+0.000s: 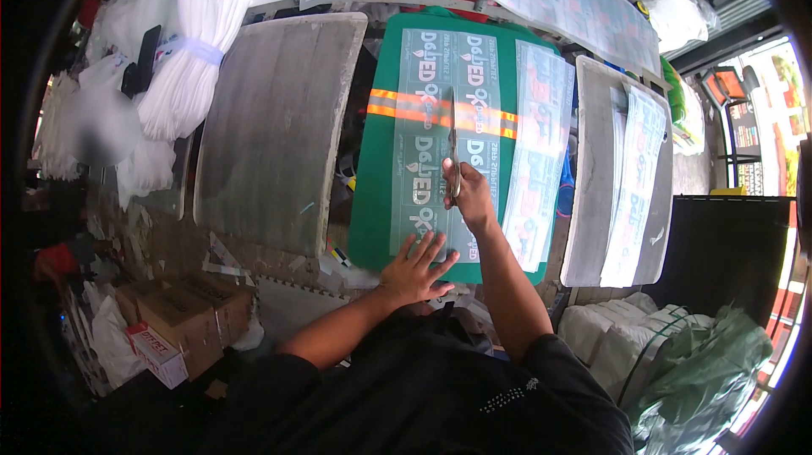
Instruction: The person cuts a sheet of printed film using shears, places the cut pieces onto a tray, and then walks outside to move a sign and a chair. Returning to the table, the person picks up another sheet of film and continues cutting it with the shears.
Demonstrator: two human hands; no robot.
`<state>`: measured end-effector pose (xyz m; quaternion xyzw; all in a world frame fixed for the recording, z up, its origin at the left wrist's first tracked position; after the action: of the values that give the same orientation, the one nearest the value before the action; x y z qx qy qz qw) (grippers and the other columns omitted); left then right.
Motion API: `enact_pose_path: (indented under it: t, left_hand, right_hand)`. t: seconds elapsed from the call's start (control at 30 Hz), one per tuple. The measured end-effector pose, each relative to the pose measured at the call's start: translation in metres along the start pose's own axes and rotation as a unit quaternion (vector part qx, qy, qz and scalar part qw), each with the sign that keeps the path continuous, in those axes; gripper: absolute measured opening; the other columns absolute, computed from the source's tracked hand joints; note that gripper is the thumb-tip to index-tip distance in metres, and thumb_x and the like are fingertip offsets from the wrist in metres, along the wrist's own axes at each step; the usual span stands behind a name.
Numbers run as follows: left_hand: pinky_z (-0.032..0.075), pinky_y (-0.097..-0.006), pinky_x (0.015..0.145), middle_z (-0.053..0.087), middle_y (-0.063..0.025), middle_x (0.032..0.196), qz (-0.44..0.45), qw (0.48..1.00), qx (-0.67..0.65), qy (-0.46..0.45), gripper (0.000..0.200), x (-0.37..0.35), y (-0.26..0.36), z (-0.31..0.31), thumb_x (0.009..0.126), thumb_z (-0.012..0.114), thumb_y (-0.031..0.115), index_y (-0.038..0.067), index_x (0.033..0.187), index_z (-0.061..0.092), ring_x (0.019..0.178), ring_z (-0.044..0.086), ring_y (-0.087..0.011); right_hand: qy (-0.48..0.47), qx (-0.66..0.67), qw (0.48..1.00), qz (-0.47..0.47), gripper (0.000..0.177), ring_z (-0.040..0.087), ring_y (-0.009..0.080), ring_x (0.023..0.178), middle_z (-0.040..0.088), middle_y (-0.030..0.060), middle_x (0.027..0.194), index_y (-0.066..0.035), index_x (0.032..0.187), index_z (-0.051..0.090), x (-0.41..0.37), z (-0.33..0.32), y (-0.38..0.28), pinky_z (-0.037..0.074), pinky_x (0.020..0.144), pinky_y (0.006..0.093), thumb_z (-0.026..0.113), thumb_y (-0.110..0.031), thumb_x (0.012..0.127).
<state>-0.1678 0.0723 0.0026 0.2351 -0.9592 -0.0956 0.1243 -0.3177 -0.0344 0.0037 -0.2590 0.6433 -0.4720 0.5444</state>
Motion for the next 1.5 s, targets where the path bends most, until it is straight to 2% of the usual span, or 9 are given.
enact_pose_path:
  t: [0.23,0.6,0.73,0.87,0.93,1.5]
  left_hand:
    - [0.031,-0.0561,0.107,0.039,-0.0191,0.146,-0.006,1.0,-0.009,-0.002,0.072,0.0,-0.001,0.002,0.081,0.058,0.062,0.024,0.141,0.045,0.135,0.037,-0.0369]
    - [0.03,-0.0548,0.108,0.043,-0.0196,0.144,-0.002,1.0,-0.009,0.001,0.066,0.003,-0.002,-0.002,0.085,0.055,0.06,0.022,0.139,0.049,0.135,0.038,-0.0366]
    - [0.03,-0.0543,0.108,0.044,-0.019,0.144,-0.003,1.0,-0.008,0.003,0.065,0.003,-0.003,0.0,0.086,0.052,0.06,0.022,0.139,0.049,0.134,0.04,-0.0358]
    - [0.026,-0.0544,0.111,0.043,-0.0184,0.145,-0.008,1.0,-0.009,0.002,0.067,0.002,-0.003,0.001,0.086,0.051,0.061,0.021,0.14,0.046,0.137,0.036,-0.0348]
    - [0.026,-0.0543,0.111,0.043,-0.0184,0.145,-0.007,1.0,-0.009,0.001,0.067,0.003,-0.004,0.001,0.087,0.051,0.061,0.021,0.14,0.046,0.137,0.037,-0.0348]
    - [0.028,-0.0521,0.11,0.047,-0.0178,0.142,-0.007,1.0,-0.004,0.002,0.063,0.005,-0.004,-0.002,0.09,0.046,0.06,0.02,0.138,0.049,0.134,0.042,-0.033]
  right_hand:
    - [0.0,0.0,1.0,0.004,0.051,0.052,0.0108,0.049,0.05,0.0019,0.063,-0.001,0.08,0.057,0.025,-0.002,-0.003,0.042,0.044,0.0252,0.061,-0.051,0.091]
    - [0.0,0.005,1.0,-0.008,0.05,0.052,0.0095,0.048,0.05,0.0006,0.059,-0.002,0.081,0.058,0.052,-0.003,-0.018,0.041,0.044,0.0242,0.061,-0.051,0.091]
    - [-0.007,0.011,1.0,-0.012,0.05,0.051,0.0095,0.048,0.05,0.0007,0.059,-0.001,0.083,0.058,0.06,-0.003,-0.022,0.041,0.044,0.024,0.062,-0.051,0.091]
    - [-0.005,0.006,1.0,-0.012,0.05,0.051,0.0092,0.048,0.05,0.0004,0.06,-0.002,0.083,0.058,0.065,-0.002,-0.024,0.041,0.044,0.0241,0.062,-0.05,0.091]
    - [0.002,0.028,1.0,-0.014,0.044,0.051,0.0092,0.047,0.048,-0.0004,0.058,-0.007,0.071,0.052,0.068,-0.002,-0.026,0.039,0.042,0.0257,0.064,-0.044,0.092]
    - [-0.001,0.029,0.999,-0.014,0.049,0.05,0.0104,0.046,0.049,0.0012,0.059,-0.004,0.073,0.055,0.091,-0.001,-0.04,0.039,0.042,0.0258,0.063,-0.049,0.09]
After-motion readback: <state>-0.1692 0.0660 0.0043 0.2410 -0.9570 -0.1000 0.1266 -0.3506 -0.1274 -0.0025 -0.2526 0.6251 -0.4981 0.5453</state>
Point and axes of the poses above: each hand's wrist, its own x-axis towards the middle knuckle, its own z-axis out of the palm, y = z × x, the point moved 7 cm from there along x, towards the middle knuckle
